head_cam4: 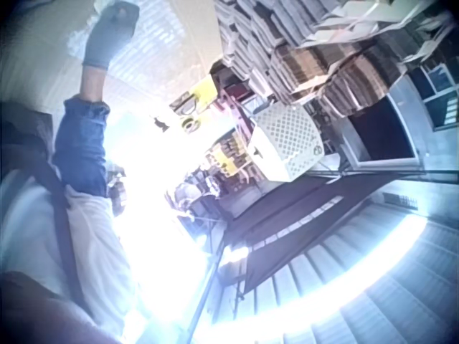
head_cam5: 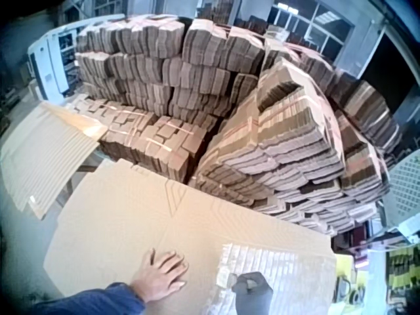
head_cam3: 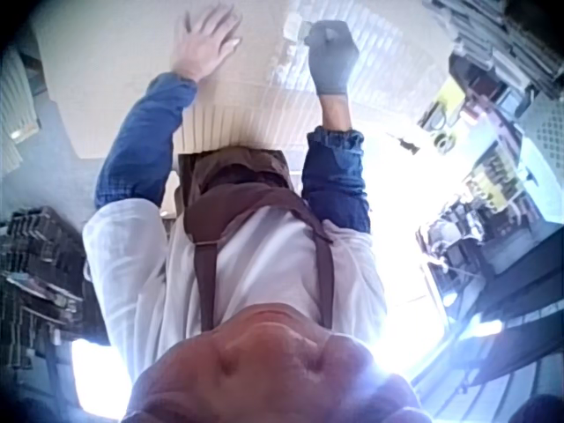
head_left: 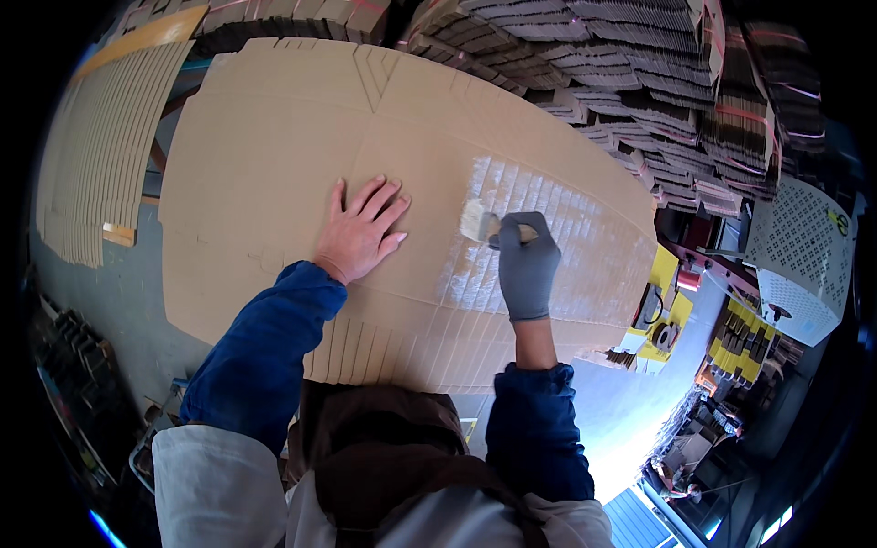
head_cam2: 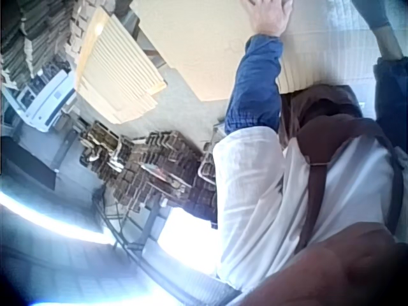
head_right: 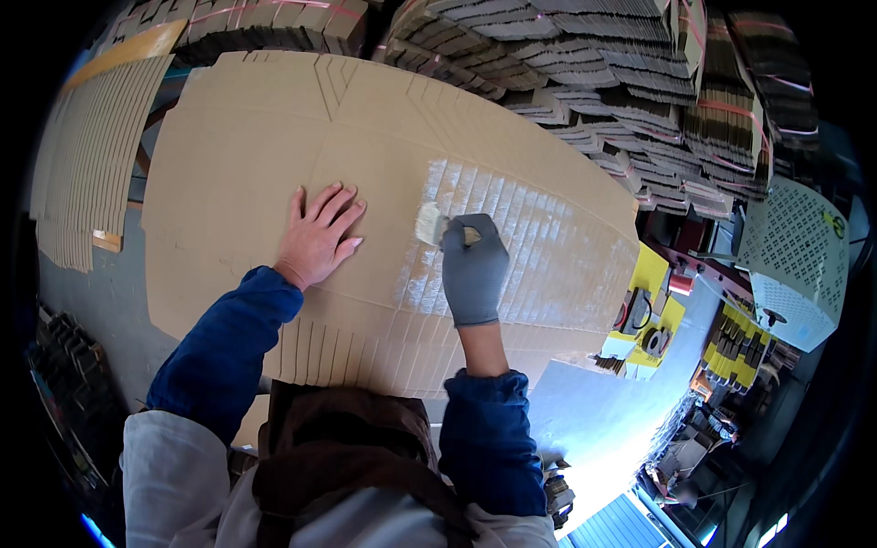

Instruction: The person applies a white adhesive substance to a large flat cardboard sheet using a brush. They repeatedly dip the brush into a container of glue and spread it evenly across the surface of the cardboard.

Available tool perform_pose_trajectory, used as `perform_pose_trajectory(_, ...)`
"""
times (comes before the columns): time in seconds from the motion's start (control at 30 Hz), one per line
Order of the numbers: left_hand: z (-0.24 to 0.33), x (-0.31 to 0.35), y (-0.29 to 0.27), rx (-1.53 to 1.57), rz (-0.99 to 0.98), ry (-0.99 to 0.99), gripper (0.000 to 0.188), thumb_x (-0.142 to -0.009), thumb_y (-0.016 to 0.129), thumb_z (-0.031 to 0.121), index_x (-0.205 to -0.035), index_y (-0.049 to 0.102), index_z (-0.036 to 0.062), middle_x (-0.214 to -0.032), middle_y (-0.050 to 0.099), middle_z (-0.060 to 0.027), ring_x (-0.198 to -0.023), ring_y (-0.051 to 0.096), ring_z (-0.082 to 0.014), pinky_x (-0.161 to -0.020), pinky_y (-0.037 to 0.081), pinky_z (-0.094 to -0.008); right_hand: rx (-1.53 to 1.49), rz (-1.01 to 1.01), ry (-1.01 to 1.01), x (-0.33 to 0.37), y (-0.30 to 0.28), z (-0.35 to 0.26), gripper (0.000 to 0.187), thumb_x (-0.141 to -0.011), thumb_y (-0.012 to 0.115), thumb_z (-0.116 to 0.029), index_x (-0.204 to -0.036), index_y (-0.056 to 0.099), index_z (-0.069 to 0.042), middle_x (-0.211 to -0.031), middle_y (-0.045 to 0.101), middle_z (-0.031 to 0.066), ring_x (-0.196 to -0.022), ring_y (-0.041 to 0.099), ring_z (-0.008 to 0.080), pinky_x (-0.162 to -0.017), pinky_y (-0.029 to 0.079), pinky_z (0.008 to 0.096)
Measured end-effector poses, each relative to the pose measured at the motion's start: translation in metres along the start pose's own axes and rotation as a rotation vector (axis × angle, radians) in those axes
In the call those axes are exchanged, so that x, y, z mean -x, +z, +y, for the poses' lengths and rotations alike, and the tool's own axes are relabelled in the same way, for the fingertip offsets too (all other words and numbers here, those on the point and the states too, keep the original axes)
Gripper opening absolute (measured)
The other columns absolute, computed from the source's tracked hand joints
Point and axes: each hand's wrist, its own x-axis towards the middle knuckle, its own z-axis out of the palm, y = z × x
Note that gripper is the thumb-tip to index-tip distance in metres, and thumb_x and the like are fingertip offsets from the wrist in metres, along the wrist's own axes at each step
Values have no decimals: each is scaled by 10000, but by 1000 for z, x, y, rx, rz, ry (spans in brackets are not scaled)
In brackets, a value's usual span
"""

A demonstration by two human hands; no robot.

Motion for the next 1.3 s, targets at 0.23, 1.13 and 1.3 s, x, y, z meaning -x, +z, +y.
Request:
perform_pose_trajectory(0.23,-1,1,0,7,11,-7,508,-896,630,365,-1354,530,170,-1463,440,-39,-1408,336,-247,-1116,219,-656,64,17,-8,17,0,1,75,-877,643,-99,-876,636,-25,-799,658,151,-692,656,295,-656,521,358)
perform_pose_trajectory(1.13,0,0,9,-73,-1,0,511,-906,608,370,-1368,509,177,-1485,417,-33,-1407,333,-252,-1117,205,-656,584,-34,-249,65,-10,19,198,-860,594,-36,-1042,661,-77,-1184,645,156,-917,669,351,-736,577,418)
perform_pose_trajectory(1.3,-1,1,7,-79,-5,10,535,-905,608,341,-1389,489,146,-1493,410,-64,-1410,332,-274,-1127,197,-635,656,-2,-361,16,-24,27,174,-865,568,-59,-1037,592,-65,-1015,624,136,-732,664,316,-606,587,412)
